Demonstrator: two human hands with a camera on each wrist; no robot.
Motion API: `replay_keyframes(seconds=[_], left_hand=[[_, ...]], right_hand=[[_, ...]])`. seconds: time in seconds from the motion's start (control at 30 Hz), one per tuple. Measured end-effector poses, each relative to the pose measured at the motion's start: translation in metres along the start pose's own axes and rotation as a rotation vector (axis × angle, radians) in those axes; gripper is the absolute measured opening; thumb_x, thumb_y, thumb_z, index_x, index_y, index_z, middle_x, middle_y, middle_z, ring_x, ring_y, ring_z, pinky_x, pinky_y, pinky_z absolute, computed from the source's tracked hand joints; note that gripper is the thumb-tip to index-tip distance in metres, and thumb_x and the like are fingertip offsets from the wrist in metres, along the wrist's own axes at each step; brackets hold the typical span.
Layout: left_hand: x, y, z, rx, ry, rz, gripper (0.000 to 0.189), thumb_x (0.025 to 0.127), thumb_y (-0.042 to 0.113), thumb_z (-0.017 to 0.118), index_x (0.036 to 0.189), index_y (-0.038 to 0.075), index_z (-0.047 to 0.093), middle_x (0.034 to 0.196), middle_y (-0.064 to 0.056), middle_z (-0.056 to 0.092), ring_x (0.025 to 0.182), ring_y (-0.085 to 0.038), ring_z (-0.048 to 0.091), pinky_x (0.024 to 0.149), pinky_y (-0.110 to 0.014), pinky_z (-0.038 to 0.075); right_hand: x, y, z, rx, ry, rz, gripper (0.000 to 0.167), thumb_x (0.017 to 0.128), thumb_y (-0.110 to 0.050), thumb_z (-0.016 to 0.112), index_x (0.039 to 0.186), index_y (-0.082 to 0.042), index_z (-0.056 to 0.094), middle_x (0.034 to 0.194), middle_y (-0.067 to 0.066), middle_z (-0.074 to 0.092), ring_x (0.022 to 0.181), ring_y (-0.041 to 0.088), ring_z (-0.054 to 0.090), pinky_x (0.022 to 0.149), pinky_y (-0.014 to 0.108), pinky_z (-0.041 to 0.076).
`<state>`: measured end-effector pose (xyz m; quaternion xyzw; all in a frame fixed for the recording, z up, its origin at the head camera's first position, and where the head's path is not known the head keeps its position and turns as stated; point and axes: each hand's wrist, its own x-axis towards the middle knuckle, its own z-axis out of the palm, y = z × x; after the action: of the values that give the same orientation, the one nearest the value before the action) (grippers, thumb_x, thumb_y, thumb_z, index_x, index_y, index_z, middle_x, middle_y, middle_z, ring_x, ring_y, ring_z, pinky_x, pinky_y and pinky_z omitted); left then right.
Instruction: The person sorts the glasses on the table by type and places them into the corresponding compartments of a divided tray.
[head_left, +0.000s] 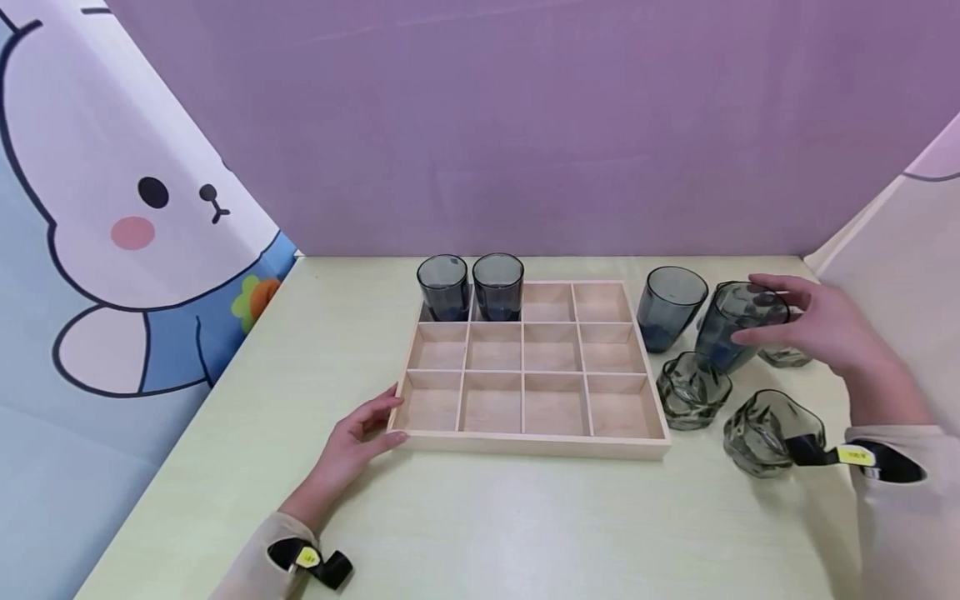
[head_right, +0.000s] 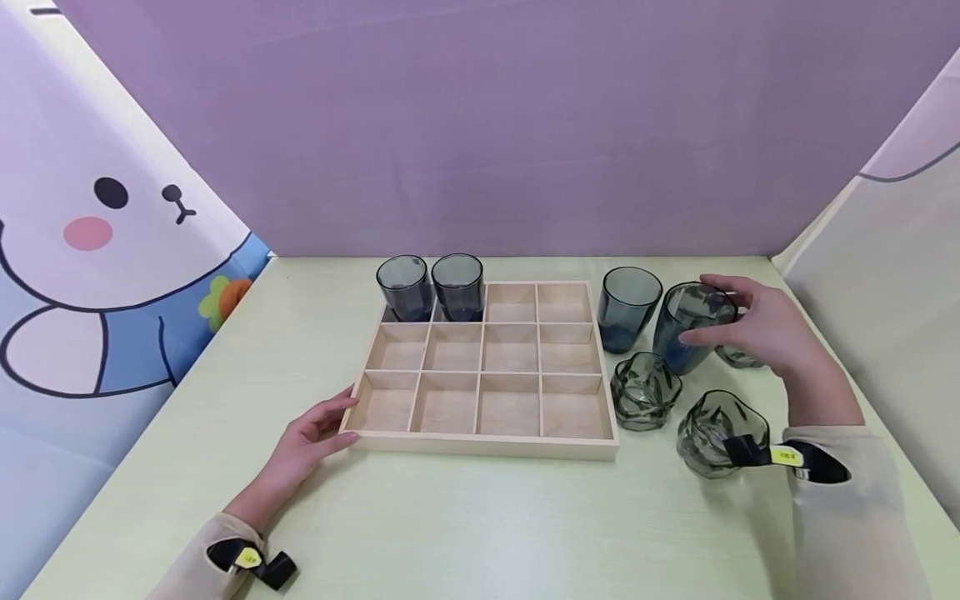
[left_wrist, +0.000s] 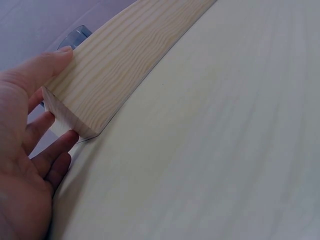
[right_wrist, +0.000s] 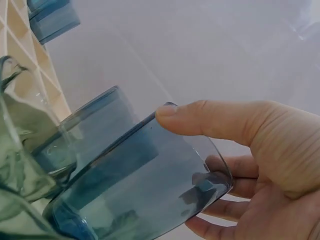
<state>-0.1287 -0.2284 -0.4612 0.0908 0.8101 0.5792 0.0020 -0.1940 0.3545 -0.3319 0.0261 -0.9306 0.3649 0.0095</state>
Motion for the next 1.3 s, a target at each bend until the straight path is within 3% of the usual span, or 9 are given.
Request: replay_keyframes(seconds=[0.07, 0.23, 0.3, 0.43, 0.53, 0.73, 1.0, 1.1, 1.3], left_hand=[[0.000, 0.000, 0.000, 0.000, -0.001, -0.002, 0.048, 0.085, -0.001, 0.076, 0.130, -0.003, 0.061, 0.152, -0.014, 0.043, 0.123, -0.025, 0.053, 0.095, -0.020, 0.044], [0.000, 0.002, 0.000, 0.004, -0.005, 0.001, 0.048, 0.085, 0.001, 0.075, 0.131, -0.002, 0.060, 0.153, -0.014, 0.042, 0.126, -0.033, 0.052, 0.095, -0.021, 0.044], [0.000, 0.003, 0.000, 0.005, -0.005, 0.003, 0.048, 0.086, 0.001, 0.075, 0.131, -0.002, 0.060, 0.153, -0.014, 0.042, 0.126, -0.034, 0.051, 0.096, -0.021, 0.044], [0.000, 0.002, 0.000, 0.003, -0.005, 0.001, 0.047, 0.085, 0.000, 0.075, 0.130, -0.002, 0.061, 0.153, -0.014, 0.042, 0.126, -0.035, 0.051, 0.095, -0.021, 0.045], [0.000, 0.002, 0.000, 0.005, -0.008, 0.000, 0.047, 0.086, 0.001, 0.075, 0.130, -0.002, 0.061, 0.153, -0.014, 0.042, 0.125, -0.035, 0.052, 0.095, -0.022, 0.045], [0.000, 0.003, 0.000, -0.001, -0.012, -0.007, 0.048, 0.086, 0.002, 0.075, 0.131, -0.002, 0.060, 0.153, -0.014, 0.042, 0.126, -0.037, 0.050, 0.095, -0.022, 0.044], [0.000, 0.004, 0.000, 0.012, -0.008, 0.002, 0.047, 0.086, 0.002, 0.075, 0.131, -0.002, 0.060, 0.153, -0.015, 0.043, 0.125, -0.033, 0.051, 0.096, -0.022, 0.044], [-0.001, 0.005, 0.000, 0.014, -0.008, -0.001, 0.047, 0.086, 0.002, 0.075, 0.131, -0.002, 0.060, 0.153, -0.015, 0.042, 0.125, -0.033, 0.052, 0.096, -0.022, 0.045], [-0.001, 0.004, 0.000, 0.010, -0.007, -0.006, 0.048, 0.086, 0.002, 0.075, 0.131, -0.002, 0.060, 0.153, -0.014, 0.043, 0.124, -0.031, 0.052, 0.096, -0.022, 0.045]], right_hand=[[-0.002, -0.003, -0.003, -0.001, 0.006, 0.011, 0.089, 0.080, -0.029, 0.086, 0.153, -0.010, 0.038, 0.138, 0.023, 0.049, 0.097, 0.000, 0.049, 0.070, 0.014, 0.041], [-0.007, -0.008, -0.007, 0.015, 0.029, 0.026, 0.090, 0.081, -0.031, 0.085, 0.155, -0.022, 0.036, 0.142, 0.017, 0.045, 0.108, 0.012, 0.047, 0.074, 0.016, 0.037], [-0.009, -0.010, -0.008, 0.038, 0.046, 0.016, 0.088, 0.081, -0.029, 0.085, 0.155, -0.026, 0.037, 0.140, 0.007, 0.048, 0.111, 0.011, 0.046, 0.074, 0.014, 0.037], [-0.014, -0.014, -0.011, 0.136, 0.088, -0.032, 0.082, 0.082, -0.017, 0.084, 0.152, -0.027, 0.042, 0.126, -0.021, 0.053, 0.105, -0.005, 0.048, 0.076, 0.007, 0.036], [-0.016, -0.018, -0.012, 0.228, 0.121, -0.075, 0.079, 0.081, -0.005, 0.082, 0.149, -0.024, 0.047, 0.118, -0.029, 0.057, 0.103, -0.010, 0.052, 0.076, 0.007, 0.041], [-0.018, -0.029, -0.009, 0.371, 0.182, -0.112, 0.077, 0.079, 0.010, 0.078, 0.143, -0.024, 0.053, 0.115, -0.025, 0.063, 0.096, -0.008, 0.059, 0.072, 0.007, 0.046], [-0.012, -0.043, 0.010, 0.913, 0.187, -0.277, 0.074, 0.071, 0.033, 0.065, 0.130, -0.011, 0.063, 0.117, -0.002, 0.070, 0.101, 0.008, 0.064, 0.079, 0.013, 0.051], [-0.010, -0.049, 0.016, 0.984, 0.183, -0.311, 0.074, 0.071, 0.036, 0.062, 0.130, -0.009, 0.063, 0.118, 0.001, 0.069, 0.101, 0.011, 0.064, 0.079, 0.015, 0.052], [-0.007, -0.064, 0.028, 1.021, 0.171, -0.347, 0.073, 0.071, 0.035, 0.062, 0.131, -0.006, 0.061, 0.119, 0.004, 0.068, 0.100, 0.013, 0.063, 0.078, 0.017, 0.053]])
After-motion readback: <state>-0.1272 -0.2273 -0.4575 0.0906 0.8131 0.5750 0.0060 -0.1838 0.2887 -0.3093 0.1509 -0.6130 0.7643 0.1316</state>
